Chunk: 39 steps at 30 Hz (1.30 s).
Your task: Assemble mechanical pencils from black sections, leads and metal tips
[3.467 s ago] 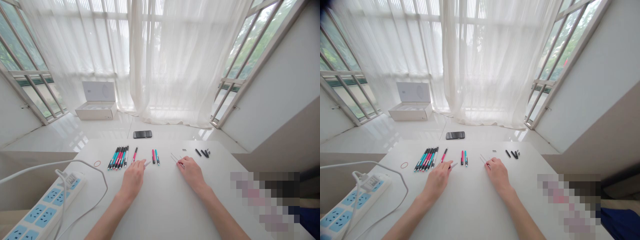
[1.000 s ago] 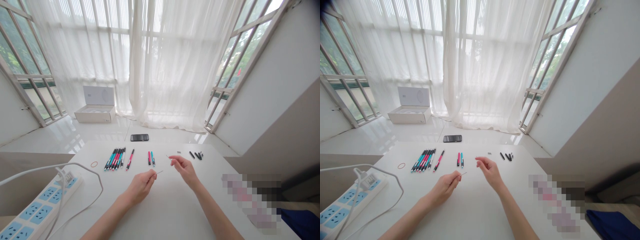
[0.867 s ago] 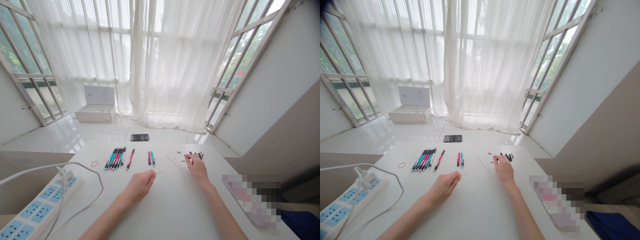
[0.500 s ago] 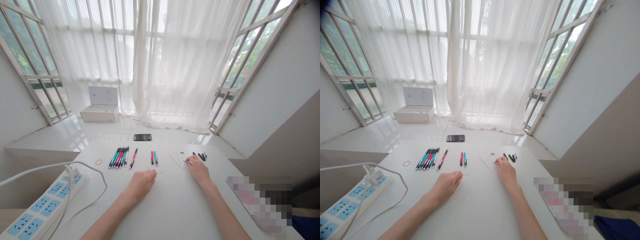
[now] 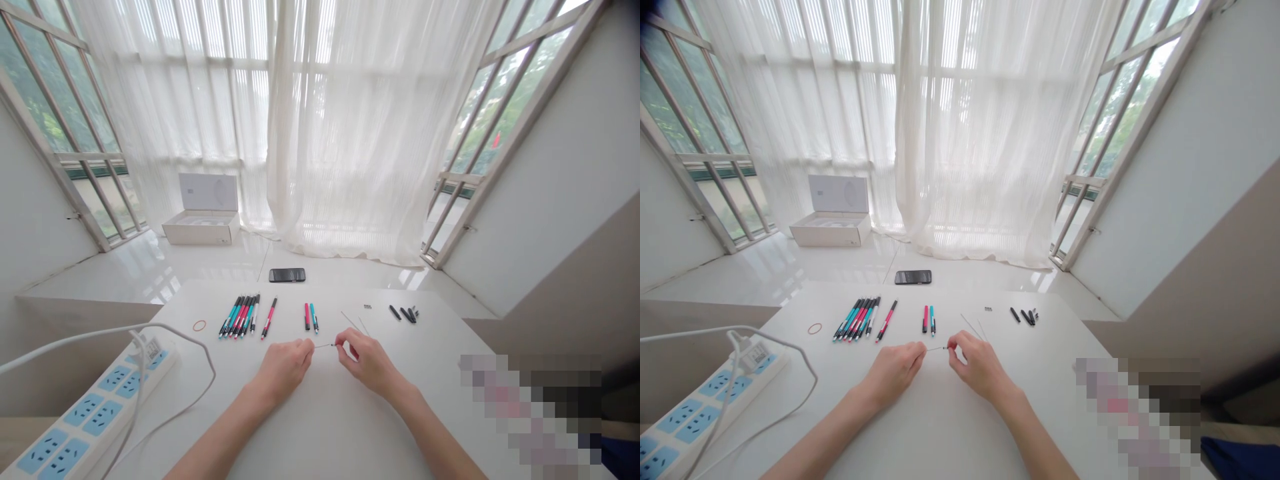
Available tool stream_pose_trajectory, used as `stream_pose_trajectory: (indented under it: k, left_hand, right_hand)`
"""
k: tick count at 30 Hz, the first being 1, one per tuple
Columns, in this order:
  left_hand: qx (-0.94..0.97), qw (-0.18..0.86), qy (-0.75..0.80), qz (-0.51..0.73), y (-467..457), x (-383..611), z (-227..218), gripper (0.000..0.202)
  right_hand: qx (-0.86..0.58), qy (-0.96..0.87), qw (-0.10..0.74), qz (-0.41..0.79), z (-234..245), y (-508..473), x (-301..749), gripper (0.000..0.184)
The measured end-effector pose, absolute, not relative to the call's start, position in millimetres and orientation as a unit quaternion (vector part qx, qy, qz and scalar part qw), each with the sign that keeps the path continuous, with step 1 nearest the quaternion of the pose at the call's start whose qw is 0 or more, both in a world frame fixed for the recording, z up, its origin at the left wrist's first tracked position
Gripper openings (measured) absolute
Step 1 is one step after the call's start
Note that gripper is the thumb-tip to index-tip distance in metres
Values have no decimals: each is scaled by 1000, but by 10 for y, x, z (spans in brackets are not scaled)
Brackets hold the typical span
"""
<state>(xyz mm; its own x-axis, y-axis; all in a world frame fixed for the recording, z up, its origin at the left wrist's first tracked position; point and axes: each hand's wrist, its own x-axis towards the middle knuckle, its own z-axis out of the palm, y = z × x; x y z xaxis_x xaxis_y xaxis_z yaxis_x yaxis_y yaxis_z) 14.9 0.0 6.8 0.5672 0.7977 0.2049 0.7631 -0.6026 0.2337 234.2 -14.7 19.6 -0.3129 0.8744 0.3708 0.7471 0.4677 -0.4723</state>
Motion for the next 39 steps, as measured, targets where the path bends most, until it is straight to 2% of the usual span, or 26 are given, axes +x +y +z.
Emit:
stream_pose_trajectory:
  k: [25, 32, 39]
  left_hand:
    - [894, 29, 432, 113, -22, 158, 111, 21]
    - [904, 36, 406, 126, -62, 179, 85, 20]
    - [906, 50, 408, 105, -68, 209, 55, 22]
  right_hand:
    - [-491, -822, 279, 77, 248, -211, 2248, 13]
    - [-469, -831, 280, 107, 172, -224, 2169, 16]
    - [-459, -821, 285, 186, 126, -193, 2160, 18]
